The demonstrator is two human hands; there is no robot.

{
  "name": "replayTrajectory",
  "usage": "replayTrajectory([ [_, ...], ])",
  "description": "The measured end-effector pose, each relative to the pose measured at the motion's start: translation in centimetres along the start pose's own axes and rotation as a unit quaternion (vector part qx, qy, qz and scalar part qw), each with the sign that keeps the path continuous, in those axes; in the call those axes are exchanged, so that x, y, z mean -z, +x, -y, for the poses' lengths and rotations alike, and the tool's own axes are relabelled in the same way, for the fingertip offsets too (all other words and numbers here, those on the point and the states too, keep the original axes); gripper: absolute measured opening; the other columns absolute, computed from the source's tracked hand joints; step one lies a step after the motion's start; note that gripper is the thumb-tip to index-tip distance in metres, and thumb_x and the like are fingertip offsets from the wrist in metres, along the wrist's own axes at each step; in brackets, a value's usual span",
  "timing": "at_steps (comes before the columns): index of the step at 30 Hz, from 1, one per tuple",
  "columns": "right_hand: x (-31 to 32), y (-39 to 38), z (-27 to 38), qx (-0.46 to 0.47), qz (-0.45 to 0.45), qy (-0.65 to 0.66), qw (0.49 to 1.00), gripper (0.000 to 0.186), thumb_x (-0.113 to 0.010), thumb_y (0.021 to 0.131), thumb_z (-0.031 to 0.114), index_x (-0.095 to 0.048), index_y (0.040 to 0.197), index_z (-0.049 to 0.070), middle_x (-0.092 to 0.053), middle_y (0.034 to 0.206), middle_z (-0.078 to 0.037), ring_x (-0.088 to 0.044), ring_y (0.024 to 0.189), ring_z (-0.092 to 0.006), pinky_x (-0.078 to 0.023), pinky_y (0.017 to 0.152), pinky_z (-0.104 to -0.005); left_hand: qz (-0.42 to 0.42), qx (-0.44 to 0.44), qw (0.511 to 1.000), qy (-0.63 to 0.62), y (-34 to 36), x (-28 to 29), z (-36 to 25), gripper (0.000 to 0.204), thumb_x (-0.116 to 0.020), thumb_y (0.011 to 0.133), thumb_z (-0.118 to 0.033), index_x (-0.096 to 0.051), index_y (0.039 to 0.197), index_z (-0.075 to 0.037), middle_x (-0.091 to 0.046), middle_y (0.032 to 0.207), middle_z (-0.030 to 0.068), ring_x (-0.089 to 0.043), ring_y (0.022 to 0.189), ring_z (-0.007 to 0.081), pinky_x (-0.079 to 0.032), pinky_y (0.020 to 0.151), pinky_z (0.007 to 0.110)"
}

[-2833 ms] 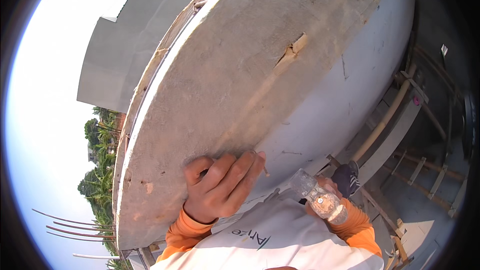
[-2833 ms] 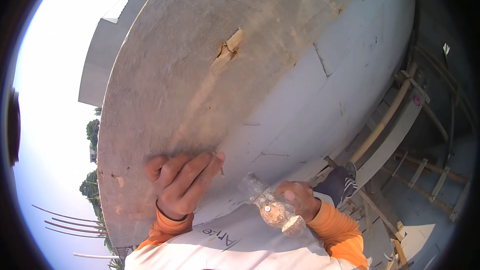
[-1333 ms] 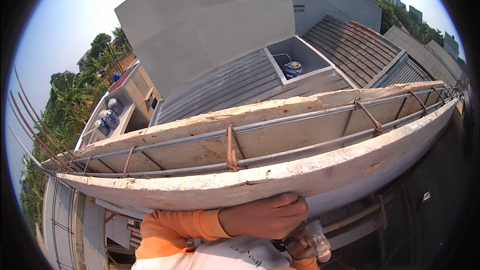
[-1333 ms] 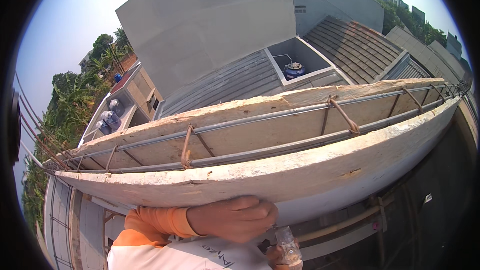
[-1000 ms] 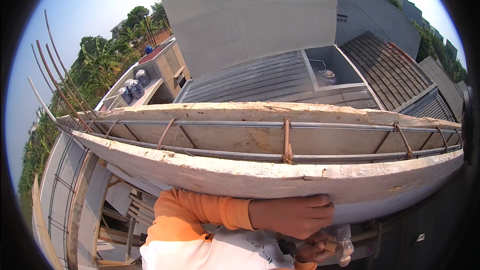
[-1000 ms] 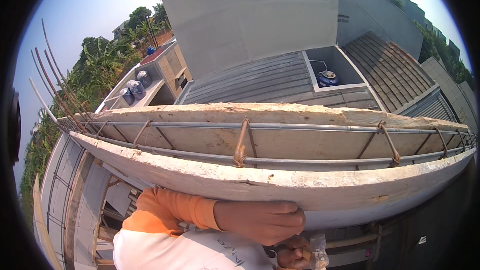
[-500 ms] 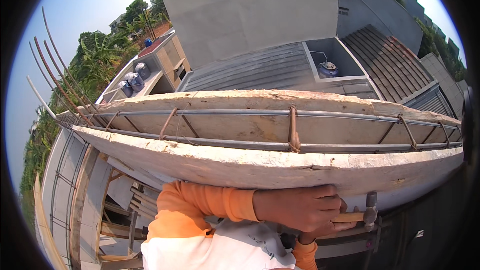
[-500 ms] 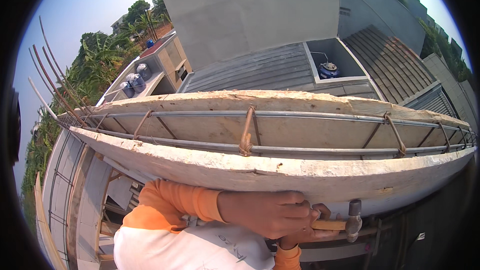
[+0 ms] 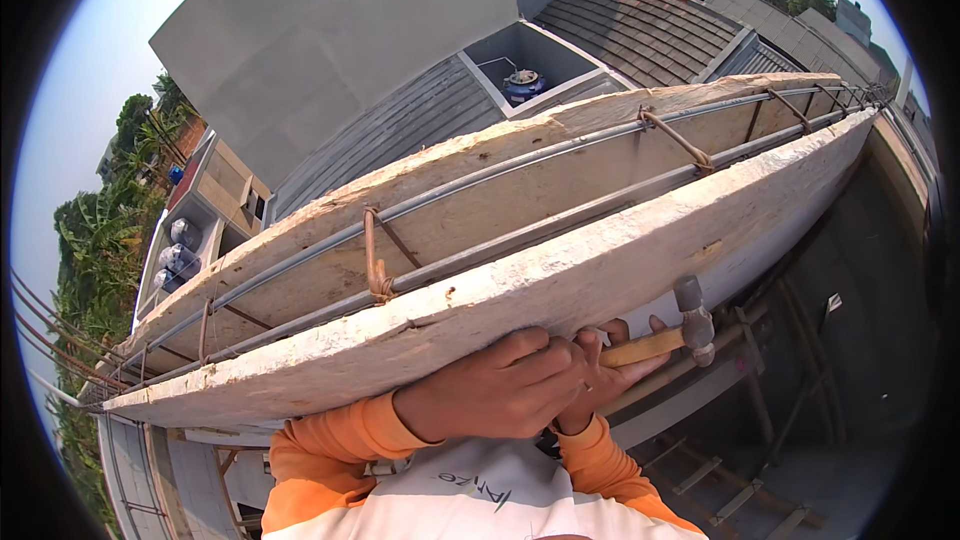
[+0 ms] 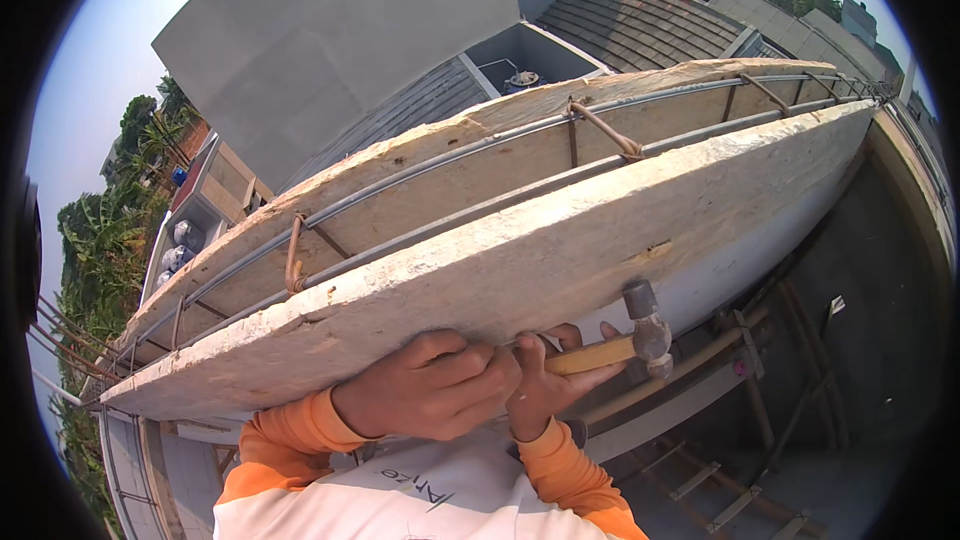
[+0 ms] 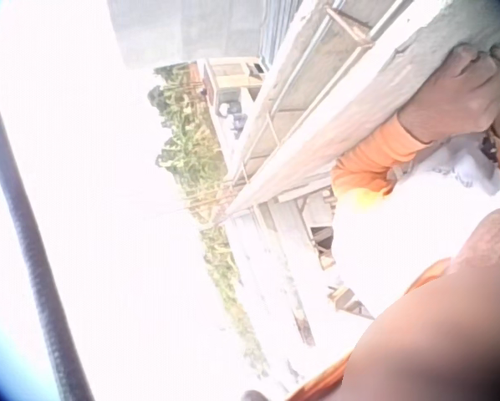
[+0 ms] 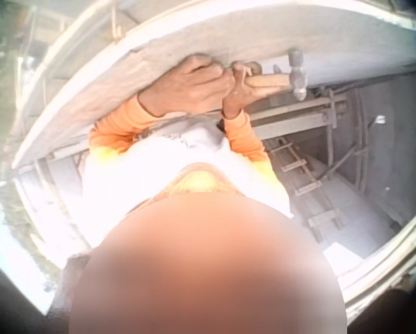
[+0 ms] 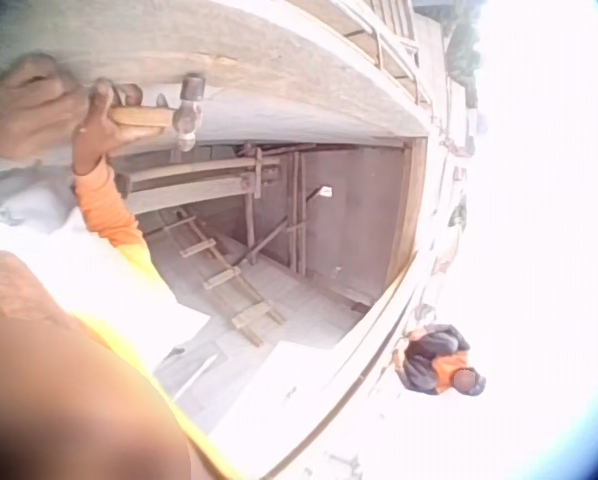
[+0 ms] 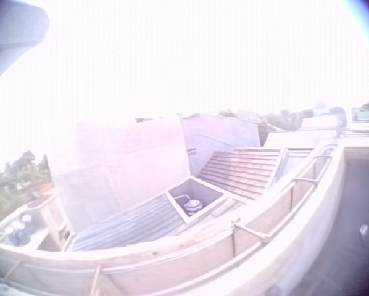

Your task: The person installs large white panels against a wall frame. Using a hammer and nails, the person secures the panels while balancing on a structure, occasionally reaching for supplies in a bucket.

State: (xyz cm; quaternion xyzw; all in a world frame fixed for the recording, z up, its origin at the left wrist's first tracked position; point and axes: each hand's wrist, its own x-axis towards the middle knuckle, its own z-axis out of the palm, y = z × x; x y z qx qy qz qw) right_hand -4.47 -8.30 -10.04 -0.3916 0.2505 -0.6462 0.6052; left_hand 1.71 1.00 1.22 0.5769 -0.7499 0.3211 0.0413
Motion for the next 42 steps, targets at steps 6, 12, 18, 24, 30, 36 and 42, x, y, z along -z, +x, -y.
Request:
replayTrajectory([
  [6, -1.0, -1.2, 1.0, -0.086, -0.009, 0.099, 0.991, 0.071, -0.067, 0.086, -0.005, -0.027, 0.141, 0.014, -0.052, 0.089, -0.002, -0.055, 0.069, -0.0127, -0.046, 0.067, -0.0259, -0.063, -0.008, 0.996, -0.058, -0.6, 0.1, 0.2, 0.013, -0.065, 0.074, -0.014, -0.067, 0.084, -0.007, -0.057, 0.089, -0.0005, -0.055, 0.086, 0.015, -0.044, 0.085, 0.031],
  [12, -3.1, -3.1, 1.4, -0.068, 0.029, 0.052, 0.996, 0.063, -0.066, 0.093, 0.005, -0.028, 0.142, 0.017, -0.057, 0.082, 0.0, -0.051, 0.056, -0.0085, -0.042, 0.046, -0.023, -0.132, -0.021, 0.983, -0.128, -5.3, 0.7, -0.9, 0.012, -0.066, 0.078, -0.011, -0.066, 0.083, -0.001, -0.056, 0.086, 0.0075, -0.056, 0.083, 0.0227, -0.049, 0.08, 0.036],
  [18, -1.7, -2.4, -0.1, -0.023, 0.027, 0.021, 0.999, 0.059, -0.065, 0.094, 0.006, -0.03, 0.14, 0.019, -0.057, 0.079, -0.001, -0.042, 0.043, -0.0059, -0.03, 0.031, -0.0195, -0.111, -0.017, 0.986, -0.124, -13.6, 6.8, 0.5, 0.016, -0.068, 0.084, -0.006, -0.071, 0.098, 0.001, -0.063, 0.096, 0.0083, -0.061, 0.087, 0.0214, -0.052, 0.079, 0.036],
  [24, -2.8, -3.1, 1.0, -0.036, 0.0, -0.017, 0.999, 0.057, -0.063, 0.095, 0.006, -0.03, 0.14, 0.019, -0.058, 0.08, -0.005, -0.041, 0.043, -0.0061, -0.032, 0.032, -0.0191, -0.1, 0.053, 0.993, -0.026, -21.0, 8.6, -0.7, 0.013, -0.069, 0.089, -0.005, -0.072, 0.101, -0.002, -0.067, 0.107, 0.009, -0.066, 0.098, 0.0226, -0.056, 0.091, 0.034],
  [30, -2.6, -3.3, 0.8, -0.019, 0.034, 0.008, 0.999, 0.056, -0.061, 0.096, 0.005, -0.029, 0.141, 0.019, -0.058, 0.08, -0.006, -0.04, 0.042, -0.0065, -0.033, 0.031, -0.02, -0.13, 0.108, 0.986, -0.009, -23.3, 7.2, -0.5, 0.014, -0.074, 0.084, -0.009, -0.072, 0.098, -0.007, -0.069, 0.115, 0.0054, -0.069, 0.105, 0.0201, -0.056, 0.095, 0.031],
  [36, -3.0, -3.8, 1.0, -0.003, 0.04, -0.015, 0.999, 0.056, -0.064, 0.098, 0.01, -0.028, 0.141, 0.018, -0.056, 0.077, -0.005, -0.04, 0.044, -0.0068, -0.032, 0.032, -0.0203, -0.118, 0.194, 0.974, -0.021, -22.6, 8.2, -1.1, 0.014, -0.076, 0.08, -0.008, -0.074, 0.094, -0.01, -0.069, 0.122, 0.0018, -0.069, 0.103, 0.0114, -0.056, 0.089, 0.026],
  [42, -3.0, -3.7, 1.1, -0.018, 0.022, -0.018, 0.999, 0.06, -0.066, 0.099, 0.017, -0.027, 0.144, 0.017, -0.056, 0.077, -0.003, -0.042, 0.047, -0.0055, -0.033, 0.036, -0.0195, -0.064, 0.185, 0.98, -0.026, -22.0, 8.7, -0.5, 0.009, -0.076, 0.08, -0.007, -0.071, 0.087, -0.007, -0.068, 0.126, 0.0076, -0.069, 0.104, 0.0144, -0.058, 0.082, 0.024],
])
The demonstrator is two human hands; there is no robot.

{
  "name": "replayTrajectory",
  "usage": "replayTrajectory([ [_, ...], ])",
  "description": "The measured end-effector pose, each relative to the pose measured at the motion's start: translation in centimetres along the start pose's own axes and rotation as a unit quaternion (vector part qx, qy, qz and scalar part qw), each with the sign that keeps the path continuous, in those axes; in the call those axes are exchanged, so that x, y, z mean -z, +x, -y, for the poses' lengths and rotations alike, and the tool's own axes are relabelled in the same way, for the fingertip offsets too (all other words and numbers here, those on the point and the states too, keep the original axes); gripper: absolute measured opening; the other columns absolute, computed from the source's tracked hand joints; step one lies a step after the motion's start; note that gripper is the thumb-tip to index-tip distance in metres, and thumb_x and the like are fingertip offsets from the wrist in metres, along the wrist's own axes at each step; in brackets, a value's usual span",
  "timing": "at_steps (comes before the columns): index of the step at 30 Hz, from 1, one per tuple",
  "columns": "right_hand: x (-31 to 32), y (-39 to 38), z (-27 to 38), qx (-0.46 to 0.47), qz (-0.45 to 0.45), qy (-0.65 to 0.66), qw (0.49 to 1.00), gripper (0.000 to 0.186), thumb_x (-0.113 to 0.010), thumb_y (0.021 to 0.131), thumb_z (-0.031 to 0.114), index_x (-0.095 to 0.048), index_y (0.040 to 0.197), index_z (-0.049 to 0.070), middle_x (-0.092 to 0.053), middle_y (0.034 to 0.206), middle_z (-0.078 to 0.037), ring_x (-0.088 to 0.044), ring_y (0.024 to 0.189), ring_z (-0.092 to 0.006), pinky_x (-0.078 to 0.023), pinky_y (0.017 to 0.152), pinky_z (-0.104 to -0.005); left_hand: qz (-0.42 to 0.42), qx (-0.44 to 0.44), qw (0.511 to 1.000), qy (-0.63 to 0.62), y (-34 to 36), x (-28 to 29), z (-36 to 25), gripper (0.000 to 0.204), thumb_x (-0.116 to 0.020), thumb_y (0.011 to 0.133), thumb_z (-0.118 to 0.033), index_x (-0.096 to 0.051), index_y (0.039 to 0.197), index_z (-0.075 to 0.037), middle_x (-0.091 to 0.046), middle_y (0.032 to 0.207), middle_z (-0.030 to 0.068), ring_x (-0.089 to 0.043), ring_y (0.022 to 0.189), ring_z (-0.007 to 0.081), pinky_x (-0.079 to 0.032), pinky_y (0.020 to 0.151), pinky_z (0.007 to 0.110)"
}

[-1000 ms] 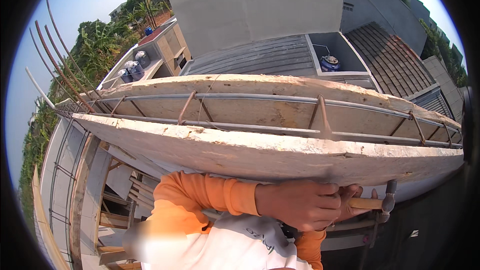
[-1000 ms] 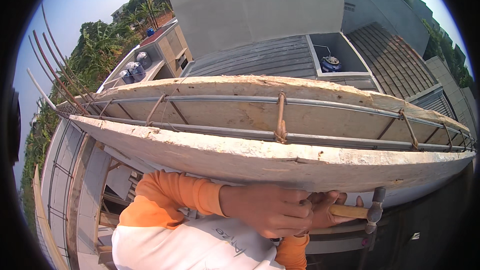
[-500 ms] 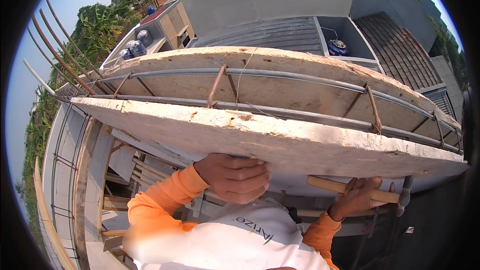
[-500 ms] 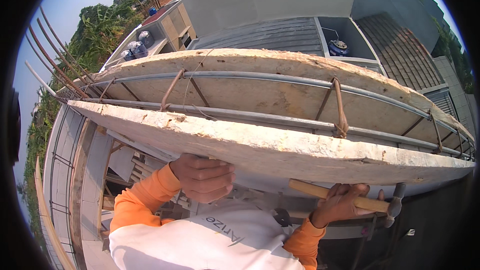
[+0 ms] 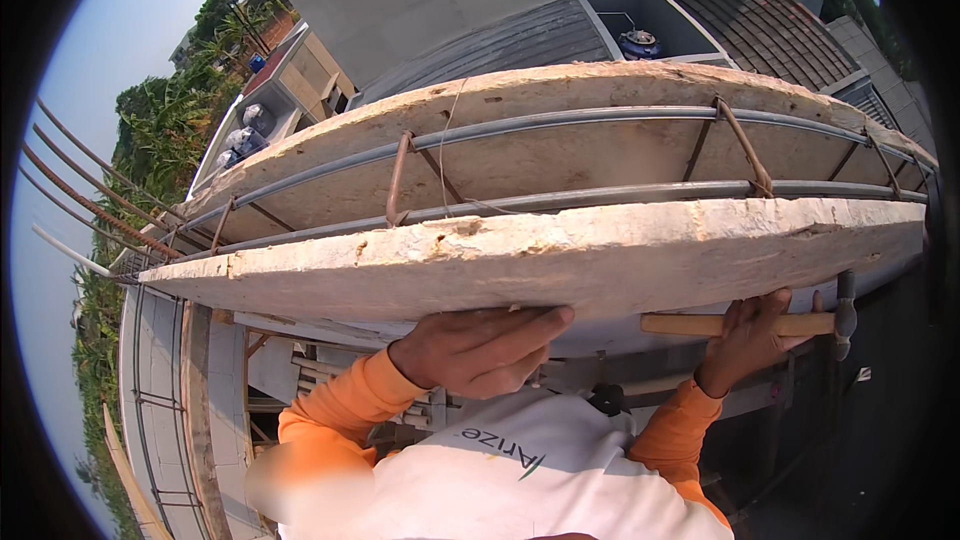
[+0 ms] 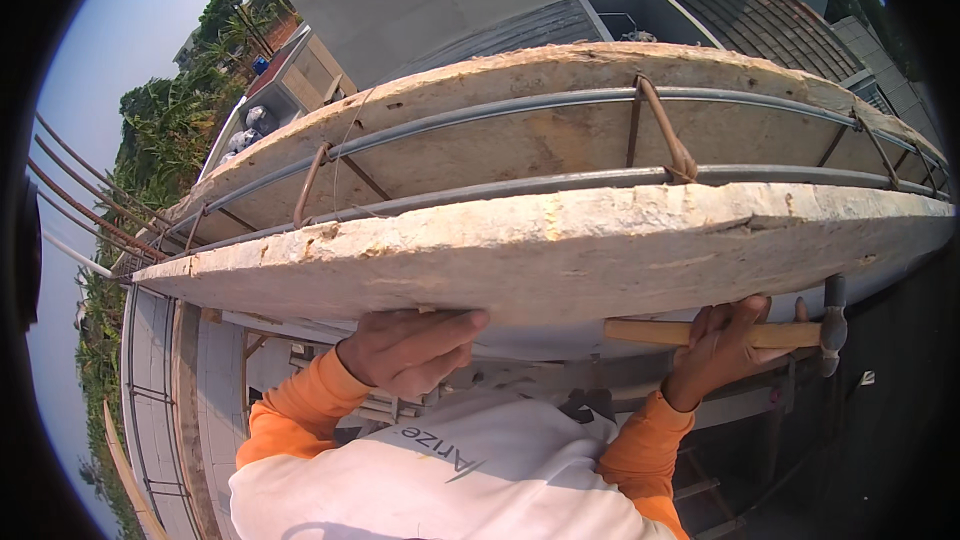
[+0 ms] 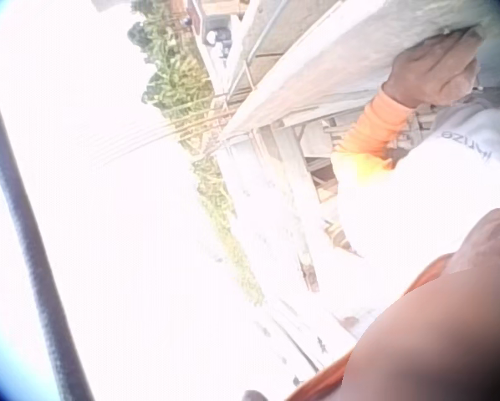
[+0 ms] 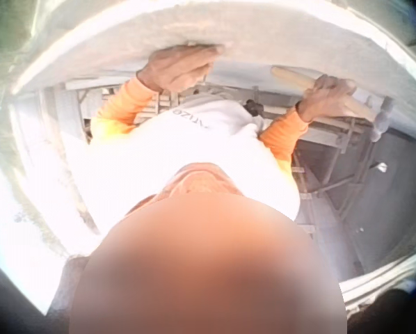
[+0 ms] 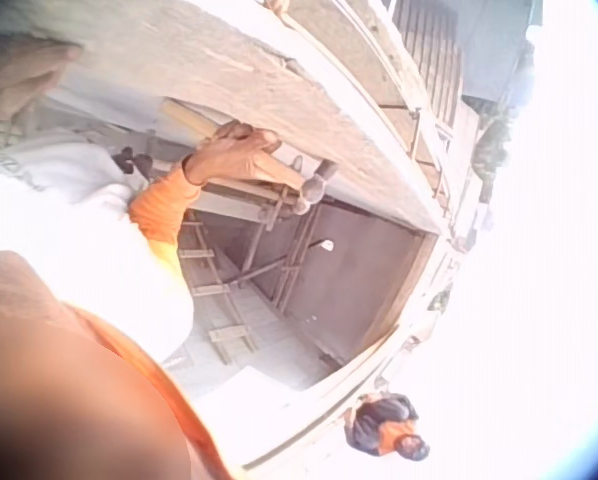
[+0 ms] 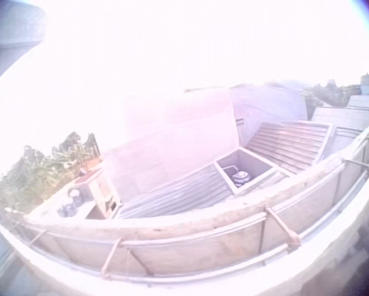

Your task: The person installs large white panels against a wall frame. Using a hammer and nails, the person secures the panels while balancing on a structure, occasionally reaching for supplies in a bucket.

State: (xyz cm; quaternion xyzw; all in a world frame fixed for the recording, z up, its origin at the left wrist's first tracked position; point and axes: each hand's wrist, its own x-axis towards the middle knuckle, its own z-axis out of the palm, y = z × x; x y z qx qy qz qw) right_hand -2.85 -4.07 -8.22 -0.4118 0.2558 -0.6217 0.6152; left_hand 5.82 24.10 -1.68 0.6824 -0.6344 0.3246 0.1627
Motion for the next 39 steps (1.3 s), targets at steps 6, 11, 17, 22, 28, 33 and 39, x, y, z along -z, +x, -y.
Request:
replayTrajectory([
  [6, 0.8, 0.6, -0.8, -0.011, 0.009, 0.051, 0.999, 0.065, -0.072, 0.096, 0.021, -0.029, 0.145, 0.017, -0.054, 0.077, -0.001, -0.041, 0.047, -0.0045, -0.032, 0.037, -0.0192, 0.029, -0.08, 0.994, -0.066, 0.5, 0.7, 1.4, 0.015, -0.076, 0.08, -0.002, -0.072, 0.094, 0.002, -0.071, 0.116, 0.0149, -0.072, 0.089, 0.0231, -0.057, 0.071, 0.029],
  [11, 1.3, 0.9, -1.4, 0.005, 0.045, 0.075, 0.996, 0.066, -0.072, 0.096, 0.022, -0.029, 0.145, 0.016, -0.054, 0.078, 0.0, -0.038, 0.045, -0.0033, -0.029, 0.037, -0.0187, 0.007, -0.134, 0.991, 0.017, 0.6, -0.5, 1.2, 0.013, -0.078, 0.08, -0.003, -0.073, 0.091, 0.0, -0.072, 0.114, 0.0108, -0.071, 0.094, 0.0224, -0.054, 0.074, 0.027],
  [17, 1.4, 0.9, -1.3, 0.024, 0.046, 0.06, 0.997, 0.062, -0.069, 0.097, 0.019, -0.03, 0.145, 0.013, -0.056, 0.079, -0.001, -0.037, 0.044, -0.0026, -0.026, 0.037, -0.0185, 0.053, -0.173, 0.983, -0.012, 0.7, 0.2, 1.9, 0.013, -0.078, 0.077, 0.001, -0.074, 0.09, 0.001, -0.073, 0.111, 0.0081, -0.069, 0.101, 0.0233, -0.054, 0.075, 0.027],
  [22, 1.5, 0.9, -1.5, 0.029, 0.039, 0.043, 0.998, 0.06, -0.07, 0.097, 0.017, -0.032, 0.144, 0.011, -0.057, 0.077, 0.0, -0.038, 0.043, -0.0023, -0.026, 0.036, -0.0188, 0.094, -0.192, 0.976, -0.044, 0.3, 0.4, 2.5, 0.016, -0.077, 0.073, 0.007, -0.073, 0.089, 0.005, -0.073, 0.11, 0.0119, -0.067, 0.108, 0.0268, -0.057, 0.076, 0.029],
  [28, 1.6, 1.2, -1.7, 0.05, 0.028, 0.039, 0.998, 0.062, -0.074, 0.094, 0.018, -0.035, 0.142, 0.009, -0.057, 0.076, 0.0, -0.039, 0.044, -0.0019, -0.027, 0.037, -0.0187, 0.125, -0.231, 0.961, -0.091, 1.4, 0.8, 3.2, 0.017, -0.078, 0.073, 0.008, -0.072, 0.089, 0.009, -0.072, 0.108, 0.0152, -0.065, 0.114, 0.0298, -0.06, 0.08, 0.032],
  [33, 1.6, 1.3, -1.8, 0.054, 0.026, 0.025, 0.998, 0.064, -0.076, 0.093, 0.021, -0.035, 0.142, 0.009, -0.057, 0.075, 0.0, -0.038, 0.043, -0.0023, -0.026, 0.037, -0.0189, 0.113, -0.196, 0.966, -0.126, 1.1, 0.5, 2.8, 0.018, -0.08, 0.071, 0.007, -0.073, 0.087, 0.011, -0.072, 0.103, 0.0162, -0.066, 0.111, 0.0301, -0.062, 0.078, 0.032],
  [39, 1.8, 1.3, -2.0, 0.063, 0.04, 0.042, 0.996, 0.064, -0.075, 0.093, 0.02, -0.035, 0.142, 0.009, -0.055, 0.073, 0.0, -0.037, 0.042, -0.0023, -0.024, 0.037, -0.0192, 0.07, -0.244, 0.961, -0.107, 1.0, 0.1, 3.3, 0.019, -0.082, 0.068, 0.008, -0.072, 0.084, 0.011, -0.071, 0.095, 0.016, -0.068, 0.104, 0.0286, -0.063, 0.075, 0.029],
])
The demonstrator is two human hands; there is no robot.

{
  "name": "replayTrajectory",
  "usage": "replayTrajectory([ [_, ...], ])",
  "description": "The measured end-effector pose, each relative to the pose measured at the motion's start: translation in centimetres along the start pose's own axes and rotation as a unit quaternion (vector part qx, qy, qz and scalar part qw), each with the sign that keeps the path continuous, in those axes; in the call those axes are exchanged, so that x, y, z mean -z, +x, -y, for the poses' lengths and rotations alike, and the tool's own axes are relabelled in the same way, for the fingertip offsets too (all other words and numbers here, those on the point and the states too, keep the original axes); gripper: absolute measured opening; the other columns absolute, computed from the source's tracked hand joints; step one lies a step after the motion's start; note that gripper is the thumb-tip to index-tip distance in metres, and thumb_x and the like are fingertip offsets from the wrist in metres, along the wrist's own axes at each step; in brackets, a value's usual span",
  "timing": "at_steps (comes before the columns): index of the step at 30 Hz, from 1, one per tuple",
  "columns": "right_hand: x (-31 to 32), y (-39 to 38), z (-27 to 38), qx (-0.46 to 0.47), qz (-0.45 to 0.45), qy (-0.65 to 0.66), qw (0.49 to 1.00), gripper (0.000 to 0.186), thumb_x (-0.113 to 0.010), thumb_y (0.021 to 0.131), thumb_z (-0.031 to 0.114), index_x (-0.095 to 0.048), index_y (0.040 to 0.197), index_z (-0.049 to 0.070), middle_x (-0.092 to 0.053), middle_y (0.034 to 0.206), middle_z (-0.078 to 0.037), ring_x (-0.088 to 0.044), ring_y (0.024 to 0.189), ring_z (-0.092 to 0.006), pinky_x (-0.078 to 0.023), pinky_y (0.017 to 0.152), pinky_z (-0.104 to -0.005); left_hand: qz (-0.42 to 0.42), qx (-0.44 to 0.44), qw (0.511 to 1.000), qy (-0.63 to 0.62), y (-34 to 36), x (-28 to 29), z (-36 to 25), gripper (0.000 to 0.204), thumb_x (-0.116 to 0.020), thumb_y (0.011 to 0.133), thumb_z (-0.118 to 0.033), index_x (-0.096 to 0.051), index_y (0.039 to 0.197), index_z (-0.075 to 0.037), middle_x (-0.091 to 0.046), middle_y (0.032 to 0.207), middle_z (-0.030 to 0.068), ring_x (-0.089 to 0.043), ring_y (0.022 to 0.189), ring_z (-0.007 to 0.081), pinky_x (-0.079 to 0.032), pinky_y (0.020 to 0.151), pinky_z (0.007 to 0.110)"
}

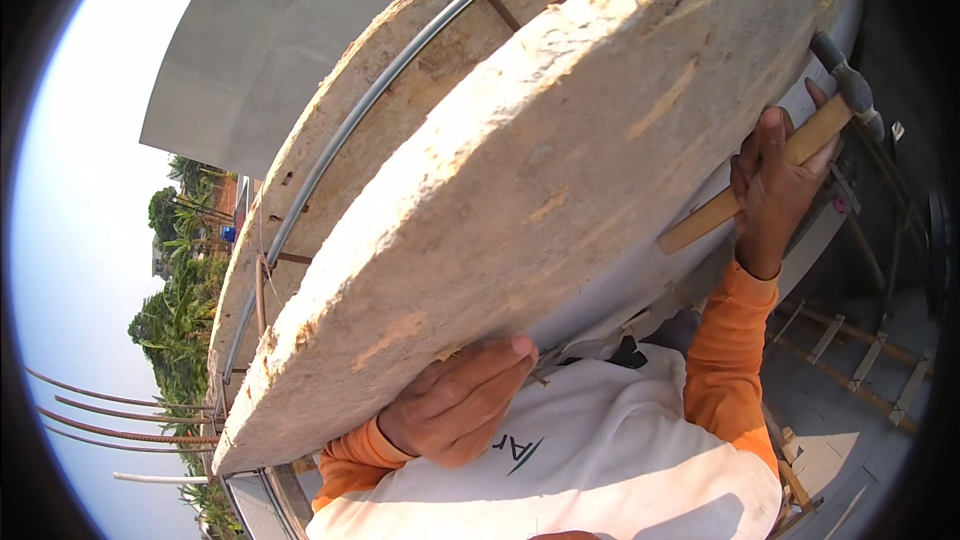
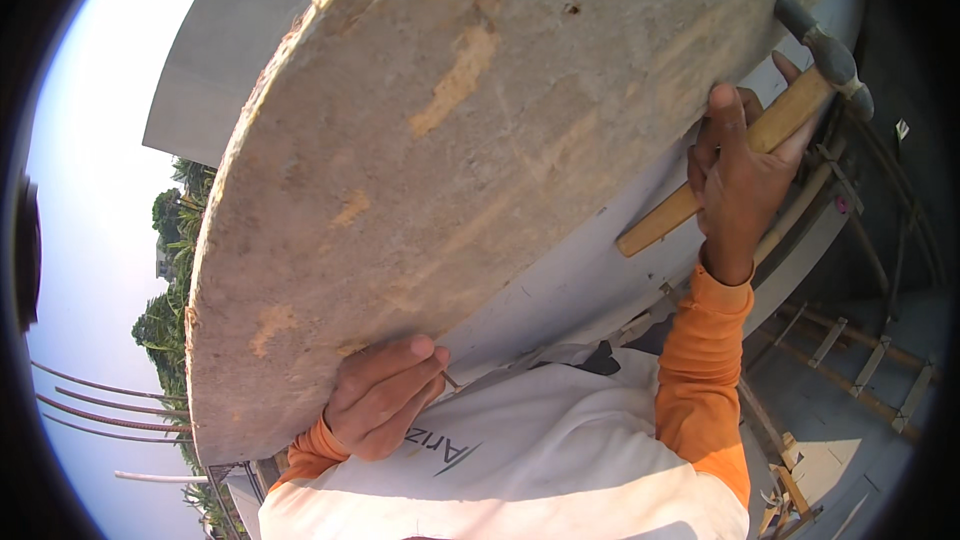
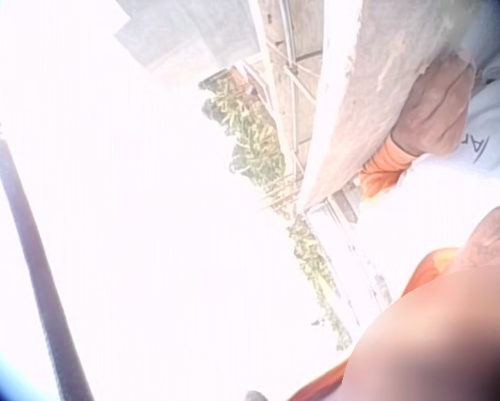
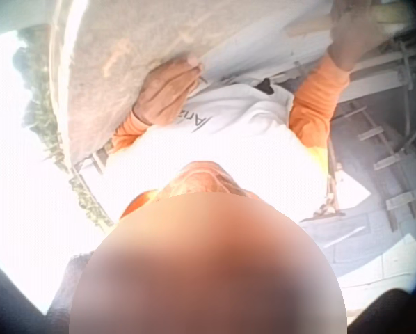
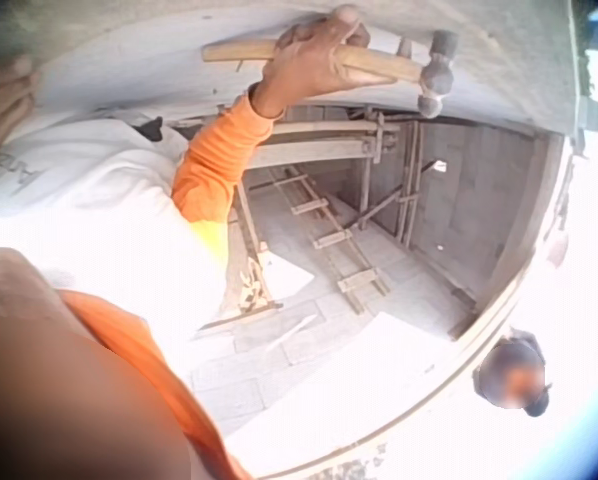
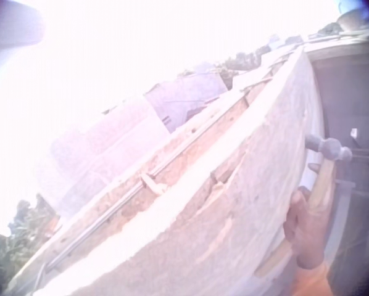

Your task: The person installs large white panels against a wall frame. Using a hammer and nails, the person secures the panels while balancing on a structure, occasionally reaching for supplies in a bucket.

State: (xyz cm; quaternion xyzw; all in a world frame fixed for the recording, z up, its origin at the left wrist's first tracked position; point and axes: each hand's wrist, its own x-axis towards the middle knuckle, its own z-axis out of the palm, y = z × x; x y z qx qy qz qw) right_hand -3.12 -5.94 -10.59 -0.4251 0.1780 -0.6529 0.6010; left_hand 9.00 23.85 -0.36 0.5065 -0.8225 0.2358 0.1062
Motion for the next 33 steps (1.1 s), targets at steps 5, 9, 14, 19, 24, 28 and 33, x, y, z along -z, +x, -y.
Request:
replayTrajectory([
  [5, -0.3, -0.1, -0.1, 0.021, -0.033, -0.013, 0.999, 0.056, -0.064, 0.101, 0.029, -0.033, 0.142, 0.007, -0.049, 0.072, 0.0, -0.036, 0.041, -0.0028, -0.024, 0.035, -0.0191, 0.007, 0.003, 1.0, 0.002, 0.3, 0.2, -0.2, 0.02, -0.083, 0.065, 0.008, -0.072, 0.082, 0.01, -0.07, 0.093, 0.0154, -0.068, 0.1, 0.0279, -0.062, 0.072, 0.029],
  [9, -0.2, -2.5, 0.3, 0.042, -0.058, 0.01, 0.997, 0.06, -0.05, 0.105, 0.048, -0.029, 0.143, 0.007, -0.046, 0.077, -0.005, -0.035, 0.041, -0.0049, -0.026, 0.034, -0.0193, -0.021, 0.009, 1.0, -0.002, -0.3, -0.4, -0.4, 0.022, -0.086, 0.063, 0.009, -0.071, 0.08, 0.009, -0.069, 0.09, 0.0141, -0.068, 0.098, 0.0273, -0.06, 0.066, 0.028],
  [14, 2.1, -9.9, -0.8, 0.01, 0.085, 0.164, 0.983, 0.066, -0.05, 0.102, 0.056, -0.03, 0.143, 0.009, -0.047, 0.081, -0.011, -0.037, 0.044, -0.013, -0.034, 0.039, -0.0274, -0.047, 0.044, 0.998, -0.003, -1.3, -0.7, -1.0, 0.013, -0.071, 0.067, 0.0, -0.071, 0.078, 0.008, -0.072, 0.1, 0.0164, -0.066, 0.101, 0.0269, -0.052, 0.078, 0.032],
  [19, 6.1, -13.6, -3.7, 0.236, 0.384, -0.015, 0.892, 0.044, -0.077, 0.072, 0.007, -0.058, 0.111, -0.002, -0.053, 0.072, -0.009, -0.059, 0.058, -0.0259, -0.045, 0.048, -0.034, -0.038, 0.022, 0.999, 0.009, -0.7, -0.5, -0.6, 0.015, -0.07, 0.066, -0.001, -0.071, 0.079, 0.007, -0.071, 0.1, 0.0155, -0.066, 0.103, 0.0267, -0.052, 0.078, 0.031],
  [24, 3.9, -14.0, -1.7, 0.301, 0.544, -0.004, 0.783, 0.02, -0.07, 0.07, -0.001, -0.063, 0.089, -0.002, -0.042, 0.064, -0.003, -0.05, 0.048, -0.0174, -0.038, 0.037, -0.0295, -0.02, 0.022, 0.999, 0.029, -0.7, -0.2, -0.6, 0.016, -0.069, 0.067, -0.001, -0.072, 0.08, 0.007, -0.071, 0.1, 0.0143, -0.066, 0.104, 0.0255, -0.053, 0.079, 0.031],
  [28, 3.0, -14.1, -1.3, 0.326, 0.535, -0.023, 0.779, 0.018, -0.07, 0.069, 0.003, -0.062, 0.084, -0.001, -0.037, 0.063, -0.001, -0.045, 0.045, -0.0148, -0.035, 0.035, -0.0281, -0.011, 0.031, 0.999, 0.026, -0.7, 0.0, -0.8, 0.017, -0.069, 0.067, -0.003, -0.072, 0.081, 0.007, -0.071, 0.1, 0.0136, -0.066, 0.104, 0.0244, -0.052, 0.079, 0.03],
  [33, 2.5, -13.7, -0.6, 0.343, 0.532, 0.008, 0.775, 0.016, -0.07, 0.066, 0.008, -0.06, 0.078, 0.002, -0.035, 0.063, 0.001, -0.044, 0.045, -0.0139, -0.035, 0.034, -0.0276, -0.01, 0.026, 0.999, 0.035, -0.9, 0.0, -0.7, 0.019, -0.069, 0.065, -0.005, -0.072, 0.08, 0.006, -0.072, 0.099, 0.0126, -0.066, 0.103, 0.0229, -0.05, 0.081, 0.028],
])
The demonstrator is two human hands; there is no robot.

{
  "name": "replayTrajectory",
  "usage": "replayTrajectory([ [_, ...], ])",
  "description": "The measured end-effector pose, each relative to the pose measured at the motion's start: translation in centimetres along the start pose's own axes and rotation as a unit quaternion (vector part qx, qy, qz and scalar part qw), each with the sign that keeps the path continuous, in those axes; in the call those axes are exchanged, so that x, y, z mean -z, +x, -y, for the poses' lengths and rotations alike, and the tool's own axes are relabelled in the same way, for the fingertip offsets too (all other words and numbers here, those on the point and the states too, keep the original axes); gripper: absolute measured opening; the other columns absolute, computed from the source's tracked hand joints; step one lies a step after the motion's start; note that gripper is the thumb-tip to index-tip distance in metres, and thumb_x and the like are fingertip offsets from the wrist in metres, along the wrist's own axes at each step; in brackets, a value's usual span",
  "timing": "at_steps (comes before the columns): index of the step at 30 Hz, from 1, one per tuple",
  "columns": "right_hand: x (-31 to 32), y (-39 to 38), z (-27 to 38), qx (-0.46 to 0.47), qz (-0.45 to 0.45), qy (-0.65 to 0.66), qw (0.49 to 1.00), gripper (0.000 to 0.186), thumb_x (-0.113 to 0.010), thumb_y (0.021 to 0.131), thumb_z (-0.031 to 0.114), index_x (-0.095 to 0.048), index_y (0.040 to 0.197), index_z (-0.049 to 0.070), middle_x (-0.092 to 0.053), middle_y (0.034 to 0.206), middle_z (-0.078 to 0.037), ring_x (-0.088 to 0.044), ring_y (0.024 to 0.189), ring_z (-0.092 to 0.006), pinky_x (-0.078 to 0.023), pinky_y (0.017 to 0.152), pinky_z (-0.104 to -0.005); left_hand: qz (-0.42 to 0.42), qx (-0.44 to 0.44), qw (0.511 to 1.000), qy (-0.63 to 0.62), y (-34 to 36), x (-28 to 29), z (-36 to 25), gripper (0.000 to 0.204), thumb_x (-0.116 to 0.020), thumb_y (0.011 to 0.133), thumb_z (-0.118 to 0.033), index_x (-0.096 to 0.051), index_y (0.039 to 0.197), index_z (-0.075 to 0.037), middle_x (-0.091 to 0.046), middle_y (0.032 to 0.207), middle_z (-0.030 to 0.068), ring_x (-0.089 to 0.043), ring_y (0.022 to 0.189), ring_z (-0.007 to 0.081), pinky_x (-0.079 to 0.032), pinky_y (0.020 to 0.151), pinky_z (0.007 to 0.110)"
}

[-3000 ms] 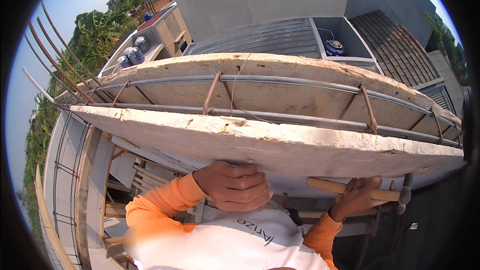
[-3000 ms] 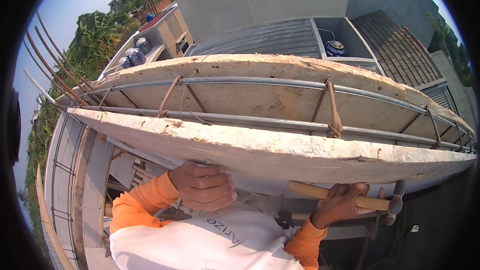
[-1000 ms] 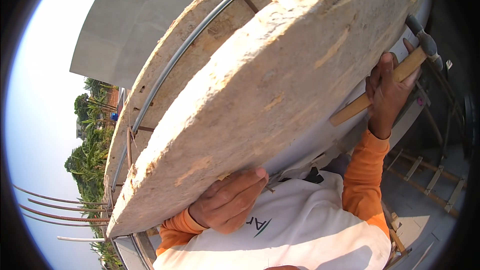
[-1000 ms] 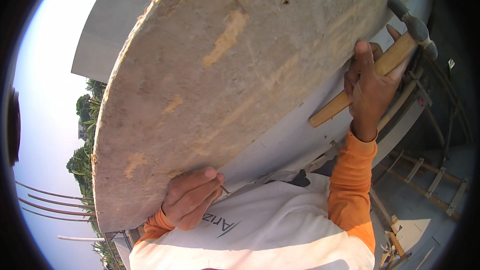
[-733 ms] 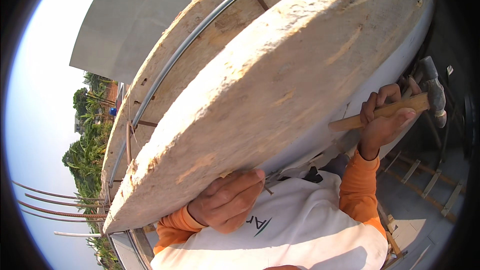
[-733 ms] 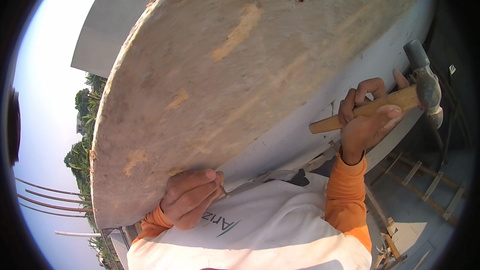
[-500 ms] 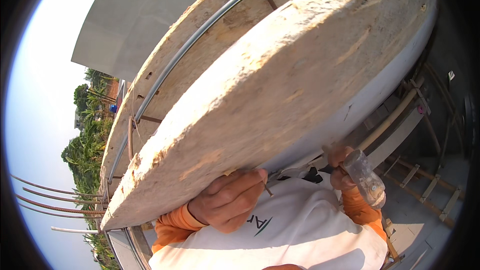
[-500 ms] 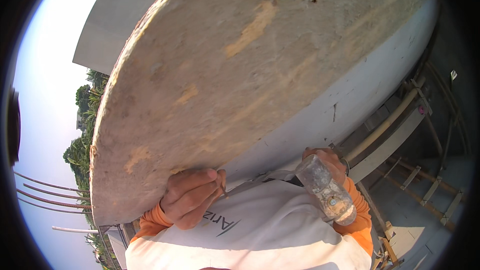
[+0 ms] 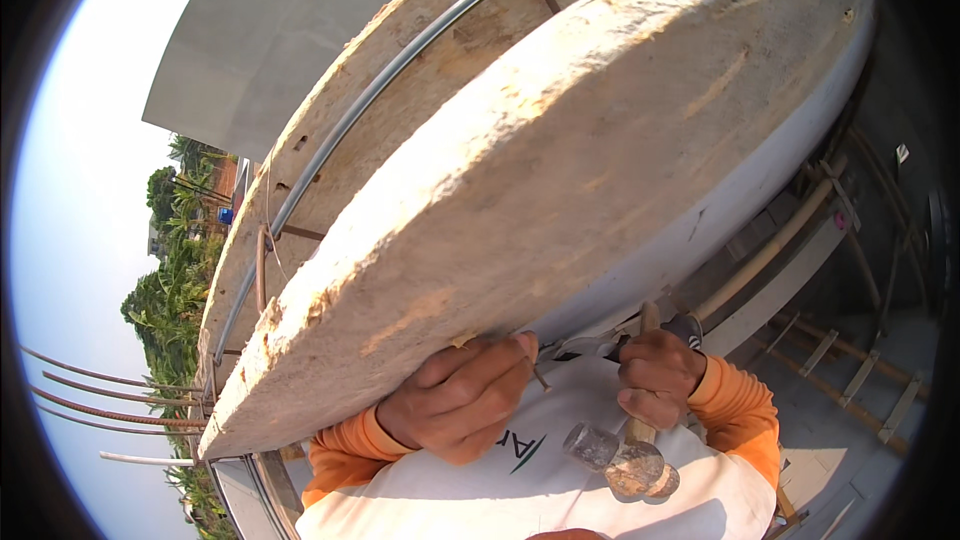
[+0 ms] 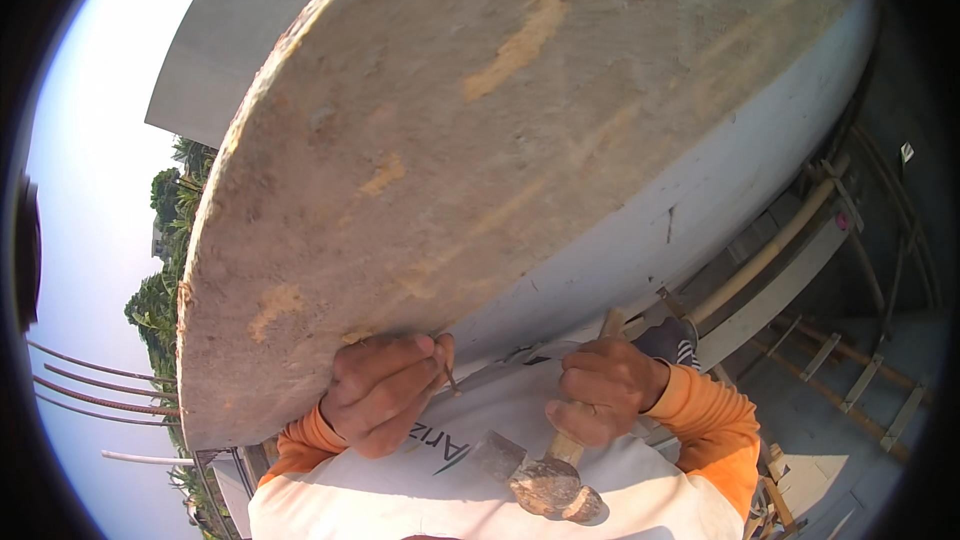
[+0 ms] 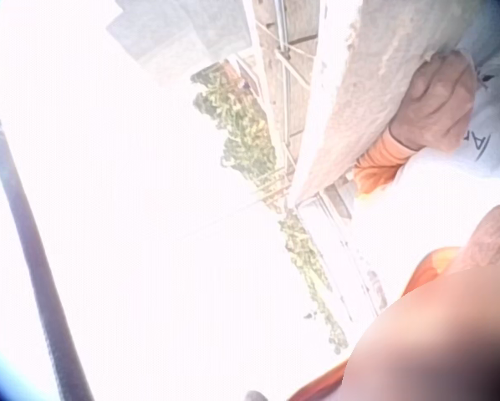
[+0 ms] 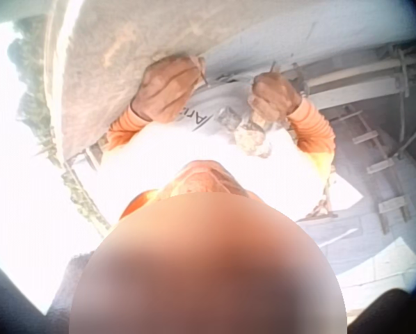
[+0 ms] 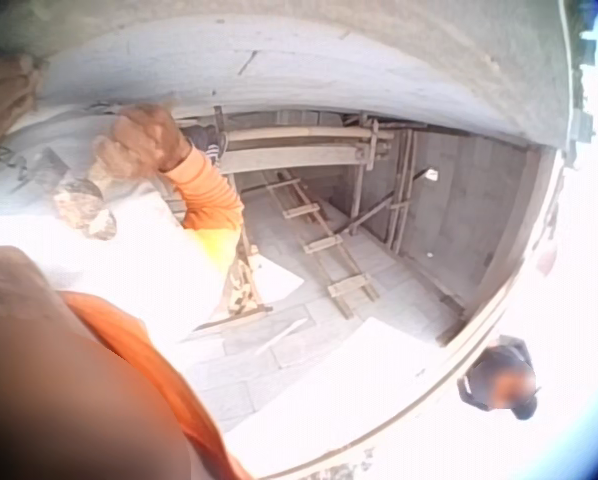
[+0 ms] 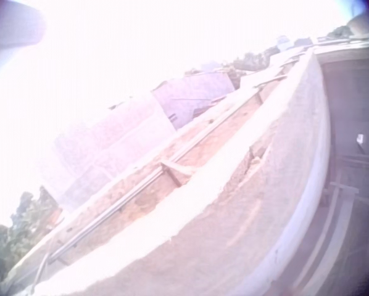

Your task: The person installs large white panels against a wall frame. Using a hammer and nails, the person secures the panels while balancing on a structure, occasionally reaching for supplies in a bucket.

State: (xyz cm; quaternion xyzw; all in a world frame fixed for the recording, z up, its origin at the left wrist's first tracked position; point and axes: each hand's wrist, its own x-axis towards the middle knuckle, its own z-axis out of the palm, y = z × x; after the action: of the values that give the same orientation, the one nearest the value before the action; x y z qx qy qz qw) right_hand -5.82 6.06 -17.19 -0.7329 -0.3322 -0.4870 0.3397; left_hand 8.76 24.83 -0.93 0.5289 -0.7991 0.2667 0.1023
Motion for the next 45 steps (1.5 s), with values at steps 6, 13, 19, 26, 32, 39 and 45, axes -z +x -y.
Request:
replayTrajectory([
  [6, 0.1, -0.3, -0.2, -0.022, 0.022, -0.016, 0.999, 0.019, -0.071, 0.064, 0.007, -0.06, 0.08, 0.005, -0.035, 0.063, 0.001, -0.044, 0.046, -0.0135, -0.034, 0.034, -0.0269, -0.014, -0.003, 1.0, 0.011, -0.2, -0.4, 0.0, 0.019, -0.069, 0.063, -0.007, -0.071, 0.078, 0.005, -0.072, 0.099, 0.0124, -0.067, 0.102, 0.0222, -0.05, 0.081, 0.028],
  [13, -1.0, -1.2, -0.6, -0.073, 0.029, -0.027, 0.997, 0.02, -0.07, 0.065, 0.006, -0.061, 0.083, 0.003, -0.036, 0.062, 0.001, -0.044, 0.045, -0.0138, -0.033, 0.034, -0.0278, -0.004, -0.003, 1.0, -0.001, -0.1, 0.0, 0.0, 0.02, -0.069, 0.063, -0.008, -0.071, 0.078, 0.005, -0.072, 0.098, 0.0133, -0.067, 0.102, 0.0238, -0.05, 0.081, 0.03],
  [19, 0.3, 0.5, 0.6, -0.014, -0.014, 0.024, 1.0, 0.02, -0.069, 0.064, 0.003, -0.062, 0.082, 0.002, -0.035, 0.063, 0.0, -0.043, 0.045, -0.0138, -0.032, 0.033, -0.0278, -0.011, -0.004, 1.0, 0.001, -0.3, -0.2, 0.1, 0.018, -0.07, 0.063, -0.006, -0.071, 0.078, 0.004, -0.072, 0.096, 0.0128, -0.067, 0.101, 0.023, -0.049, 0.081, 0.03],
  [26, 0.2, -0.5, 1.1, -0.077, 0.038, 0.0, 0.996, 0.026, -0.071, 0.063, 0.004, -0.061, 0.088, 0.002, -0.036, 0.063, 0.001, -0.044, 0.045, -0.0141, -0.032, 0.033, -0.0277, -0.019, -0.005, 0.999, 0.027, 0.1, -0.3, 0.0, 0.026, -0.088, 0.057, 0.01, -0.07, 0.072, -0.001, -0.07, 0.087, 0.0054, -0.068, 0.092, 0.0217, -0.049, 0.065, 0.029],
  [32, 0.5, 0.7, 1.1, 0.007, -0.012, 0.033, 0.999, 0.025, -0.072, 0.064, 0.005, -0.062, 0.087, 0.001, -0.035, 0.063, 0.001, -0.044, 0.045, -0.0139, -0.031, 0.033, -0.027, -0.006, -0.003, 1.0, 0.015, 0.1, 0.0, 0.0, 0.026, -0.089, 0.059, 0.007, -0.068, 0.073, -0.001, -0.07, 0.089, 0.0069, -0.068, 0.092, 0.0224, -0.05, 0.067, 0.029],
  [39, 0.7, 0.3, 1.3, -0.039, 0.016, -0.006, 0.999, 0.023, -0.072, 0.065, 0.005, -0.061, 0.086, 0.002, -0.035, 0.062, 0.001, -0.043, 0.045, -0.0136, -0.032, 0.033, -0.028, 0.004, 0.002, 1.0, 0.014, 0.3, 0.1, -0.1, 0.026, -0.089, 0.059, 0.008, -0.068, 0.072, 0.0, -0.07, 0.091, 0.0074, -0.067, 0.093, 0.0231, -0.05, 0.067, 0.03],
  [45, 0.3, -0.1, 1.2, -0.114, 0.056, -0.073, 0.989, 0.02, -0.072, 0.063, 0.006, -0.06, 0.079, 0.003, -0.037, 0.063, 0.0, -0.043, 0.044, -0.0143, -0.033, 0.033, -0.0291, 0.01, 0.009, 1.0, 0.012, 0.3, 0.1, -0.2, 0.025, -0.088, 0.059, 0.009, -0.07, 0.076, 0.002, -0.069, 0.092, 0.0075, -0.067, 0.095, 0.0238, -0.05, 0.068, 0.03],
])
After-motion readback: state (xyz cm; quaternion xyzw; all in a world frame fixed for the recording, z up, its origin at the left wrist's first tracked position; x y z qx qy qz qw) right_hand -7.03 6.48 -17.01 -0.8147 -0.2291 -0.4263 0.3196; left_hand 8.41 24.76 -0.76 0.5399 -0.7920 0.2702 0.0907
